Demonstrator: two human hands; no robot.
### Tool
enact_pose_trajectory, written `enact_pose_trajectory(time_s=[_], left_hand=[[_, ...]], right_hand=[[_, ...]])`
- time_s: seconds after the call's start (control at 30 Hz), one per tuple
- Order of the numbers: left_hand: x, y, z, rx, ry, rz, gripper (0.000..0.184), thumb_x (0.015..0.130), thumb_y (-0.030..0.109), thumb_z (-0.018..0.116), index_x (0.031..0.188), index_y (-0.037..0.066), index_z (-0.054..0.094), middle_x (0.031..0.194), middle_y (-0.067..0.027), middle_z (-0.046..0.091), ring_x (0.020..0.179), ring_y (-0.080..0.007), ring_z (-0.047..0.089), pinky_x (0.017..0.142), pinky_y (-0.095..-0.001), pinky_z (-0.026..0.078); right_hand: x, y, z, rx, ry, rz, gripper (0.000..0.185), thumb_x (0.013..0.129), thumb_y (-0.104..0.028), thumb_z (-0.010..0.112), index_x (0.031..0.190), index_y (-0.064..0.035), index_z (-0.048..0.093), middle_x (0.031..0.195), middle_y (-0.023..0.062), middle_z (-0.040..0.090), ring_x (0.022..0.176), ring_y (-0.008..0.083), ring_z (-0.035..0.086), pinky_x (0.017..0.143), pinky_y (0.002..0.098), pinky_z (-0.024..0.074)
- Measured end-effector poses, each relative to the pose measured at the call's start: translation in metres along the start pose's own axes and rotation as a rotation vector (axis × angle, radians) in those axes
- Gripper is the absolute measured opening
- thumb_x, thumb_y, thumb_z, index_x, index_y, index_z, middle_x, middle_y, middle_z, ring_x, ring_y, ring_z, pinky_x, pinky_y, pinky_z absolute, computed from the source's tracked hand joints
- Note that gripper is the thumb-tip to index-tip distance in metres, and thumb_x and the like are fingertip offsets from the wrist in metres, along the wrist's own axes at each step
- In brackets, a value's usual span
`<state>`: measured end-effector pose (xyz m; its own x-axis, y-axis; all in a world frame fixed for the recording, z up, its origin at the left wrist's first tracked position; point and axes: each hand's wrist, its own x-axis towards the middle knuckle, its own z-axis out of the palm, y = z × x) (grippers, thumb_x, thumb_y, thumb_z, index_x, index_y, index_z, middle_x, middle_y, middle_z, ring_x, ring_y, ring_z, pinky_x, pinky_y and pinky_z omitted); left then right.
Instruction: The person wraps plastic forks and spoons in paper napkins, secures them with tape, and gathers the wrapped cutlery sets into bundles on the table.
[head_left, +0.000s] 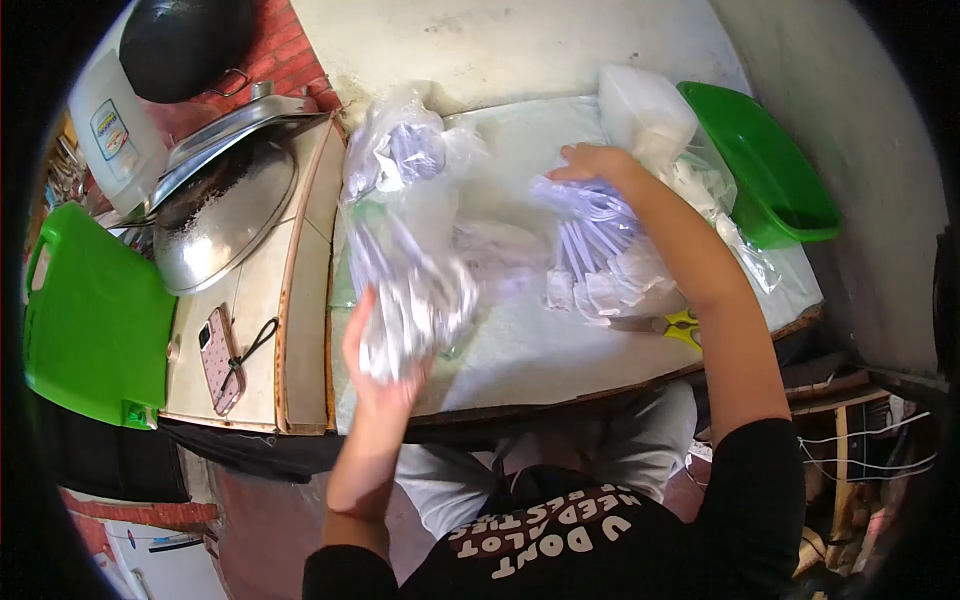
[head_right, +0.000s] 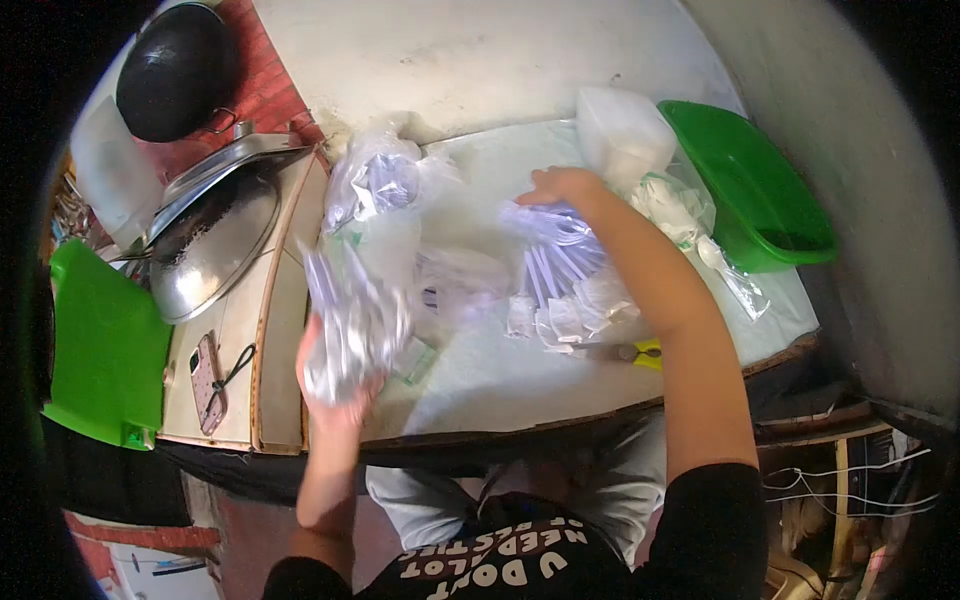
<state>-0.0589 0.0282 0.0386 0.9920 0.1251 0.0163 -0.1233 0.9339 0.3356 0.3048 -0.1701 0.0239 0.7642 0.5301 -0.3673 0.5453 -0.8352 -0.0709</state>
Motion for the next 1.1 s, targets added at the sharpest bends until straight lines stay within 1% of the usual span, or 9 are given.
enact_pose_trajectory(time_s=[0.23, 0.33, 0.43, 0.53, 0.57, 0.63, 0.67, 0.87, 1.1], left_hand=[[0.161, -0.003, 0.044, 0.364, -0.043, 0.115, 0.030, 0.087, 0.031, 0.051, 0.104, 0.007, 0.058, 0.103, -0.0110, 0.063, 0.098, -0.0266, 0.060, 0.086, -0.0440, 0.046], [0.228, -0.018, 0.045, 0.510, -0.008, 0.115, 0.028, 0.085, 0.033, 0.053, 0.099, 0.009, 0.058, 0.094, -0.0078, 0.064, 0.088, -0.0227, 0.062, 0.079, -0.0424, 0.047], [0.296, -0.036, 0.029, 0.618, 0.056, 0.109, 0.024, 0.083, 0.031, 0.056, 0.096, 0.010, 0.058, 0.089, -0.0054, 0.064, 0.084, -0.0210, 0.061, 0.071, -0.0404, 0.048], [0.340, -0.054, 0.019, 0.684, 0.079, 0.059, 0.032, 0.083, 0.025, 0.058, 0.109, 0.015, 0.042, 0.098, -0.0072, 0.060, 0.085, -0.0220, 0.061, 0.068, -0.0412, 0.051], [0.353, -0.060, 0.017, 0.711, 0.081, 0.040, 0.042, 0.083, 0.022, 0.058, 0.117, 0.017, 0.034, 0.103, -0.0084, 0.058, 0.086, -0.0227, 0.061, 0.067, -0.0420, 0.052], [0.370, -0.070, 0.014, 0.692, -0.010, 0.014, 0.095, 0.079, 0.013, 0.063, 0.143, 0.029, -0.006, 0.123, -0.0142, 0.048, 0.098, -0.0281, 0.058, 0.075, -0.0448, 0.053], [0.389, -0.075, 0.008, 0.809, -0.059, -0.005, 0.088, 0.086, 0.023, 0.060, 0.144, 0.027, -0.007, 0.134, -0.0158, 0.041, 0.105, -0.0293, 0.056, 0.080, -0.0465, 0.051], [0.433, -0.113, -0.013, 0.799, -0.161, -0.202, 0.072, 0.091, 0.060, 0.034, 0.140, 0.008, 0.026, 0.126, -0.0167, 0.049, 0.106, -0.0289, 0.055, 0.082, -0.0422, 0.050], [0.471, -0.137, -0.037, 1.147, -0.012, -0.284, 0.081, 0.086, 0.068, 0.035, 0.131, 0.001, 0.040, 0.121, -0.0157, 0.054, 0.106, -0.0294, 0.054, 0.084, -0.0412, 0.047]], right_hand=[[-0.029, -0.029, 0.008, -0.022, 0.187, -0.117, 0.077, 0.082, -0.059, 0.047, 0.139, -0.0087, 0.032, 0.141, 0.0216, 0.030, 0.128, 0.0347, 0.034, 0.103, 0.0453, 0.0313], [0.021, -0.010, -0.010, 0.592, 0.586, -0.369, 0.073, 0.082, -0.058, 0.045, 0.137, -0.0115, 0.034, 0.139, 0.0193, 0.036, 0.125, 0.0369, 0.038, 0.099, 0.0485, 0.0342], [0.002, -0.032, -0.045, 1.330, 0.410, -0.383, 0.069, 0.082, -0.056, 0.046, 0.135, -0.0122, 0.037, 0.135, 0.0168, 0.039, 0.122, 0.0318, 0.041, 0.096, 0.0469, 0.0352], [0.000, -0.039, -0.057, 1.358, 0.187, -0.319, 0.074, 0.078, -0.057, 0.053, 0.133, -0.0094, 0.039, 0.128, 0.0153, 0.046, 0.116, 0.0283, 0.046, 0.091, 0.0415, 0.0394], [0.010, -0.037, -0.055, 1.342, 0.251, -0.308, 0.076, 0.075, -0.058, 0.056, 0.132, -0.0089, 0.040, 0.126, 0.0155, 0.048, 0.113, 0.0282, 0.048, 0.090, 0.0409, 0.0407], [0.041, -0.026, -0.045, 1.304, 0.383, -0.286, 0.081, 0.071, -0.059, 0.061, 0.130, -0.0079, 0.042, 0.121, 0.0161, 0.052, 0.109, 0.0280, 0.052, 0.087, 0.0397, 0.0434], [0.051, -0.017, -0.042, 1.240, 0.456, -0.298, 0.088, 0.066, -0.062, 0.063, 0.132, -0.0082, 0.041, 0.116, 0.0172, 0.056, 0.104, 0.0283, 0.057, 0.083, 0.0394, 0.0463], [0.082, 0.016, -0.023, 0.779, 0.841, -0.027, 0.084, 0.073, -0.056, 0.058, 0.139, -0.0111, 0.033, 0.125, 0.0245, 0.048, 0.115, 0.0408, 0.048, 0.093, 0.0488, 0.0396], [0.090, 0.022, -0.005, 0.540, 0.892, 0.183, 0.065, 0.080, -0.038, 0.055, 0.137, -0.0177, 0.034, 0.123, 0.0233, 0.044, 0.113, 0.0449, 0.045, 0.094, 0.0505, 0.0386]])
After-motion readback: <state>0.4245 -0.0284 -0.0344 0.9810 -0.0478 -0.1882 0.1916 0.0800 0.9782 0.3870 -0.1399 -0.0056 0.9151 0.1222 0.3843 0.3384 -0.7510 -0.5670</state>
